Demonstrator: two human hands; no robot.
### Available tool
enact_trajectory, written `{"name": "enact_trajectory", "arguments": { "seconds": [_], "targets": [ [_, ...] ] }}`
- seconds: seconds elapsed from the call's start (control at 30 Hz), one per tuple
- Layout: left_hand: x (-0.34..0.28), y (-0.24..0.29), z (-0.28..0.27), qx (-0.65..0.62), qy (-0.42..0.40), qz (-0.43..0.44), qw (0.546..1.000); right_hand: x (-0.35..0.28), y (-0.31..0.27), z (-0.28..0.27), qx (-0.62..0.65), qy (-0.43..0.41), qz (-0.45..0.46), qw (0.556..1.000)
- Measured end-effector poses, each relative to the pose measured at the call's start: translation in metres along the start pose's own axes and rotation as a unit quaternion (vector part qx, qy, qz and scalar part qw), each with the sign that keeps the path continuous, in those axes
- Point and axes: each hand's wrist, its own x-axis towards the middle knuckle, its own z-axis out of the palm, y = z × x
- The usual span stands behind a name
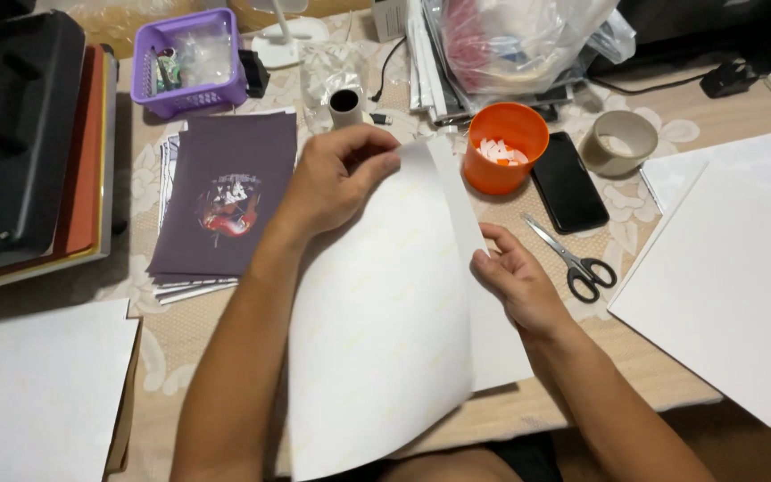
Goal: Aligning a printed design onto a white sheet and securing it with small pieces of tape.
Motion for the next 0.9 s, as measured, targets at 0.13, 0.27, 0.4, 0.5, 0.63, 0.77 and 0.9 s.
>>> {"name": "enact_trajectory", "arguments": {
  "seconds": [0.13, 0.27, 0.4, 0.5, 0.63, 0.77, 0.9],
  "targets": [
    [0.005, -0.047, 0.032, 0.003, 0.021, -0.028, 0.999, -0.011, -0.006, 0.004, 0.018, 0.011, 0.026, 0.999],
    [0.009, -0.069, 0.049, -0.004, 0.046, 0.004, 0.999, -0.009, -0.015, 0.01, 0.003, 0.02, 0.034, 0.999],
    [0.011, -0.068, 0.051, 0.047, 0.035, -0.021, 0.998, -0.008, -0.024, 0.015, -0.023, 0.004, 0.038, 0.999],
    [0.011, -0.063, 0.055, 0.077, 0.032, -0.013, 0.996, -0.011, -0.036, 0.028, -0.054, 0.002, 0.043, 0.998],
    [0.01, -0.058, 0.056, 0.076, 0.035, -0.009, 0.996, -0.012, -0.04, 0.029, -0.045, 0.017, 0.046, 0.998],
    [-0.003, -0.04, 0.035, 0.091, 0.107, 0.034, 0.99, -0.018, -0.053, 0.029, -0.027, 0.041, 0.037, 0.998],
    [-0.046, -0.026, 0.012, 0.091, 0.299, -0.028, 0.95, -0.024, -0.052, 0.018, 0.006, 0.055, -0.023, 0.998]
  ]
}}
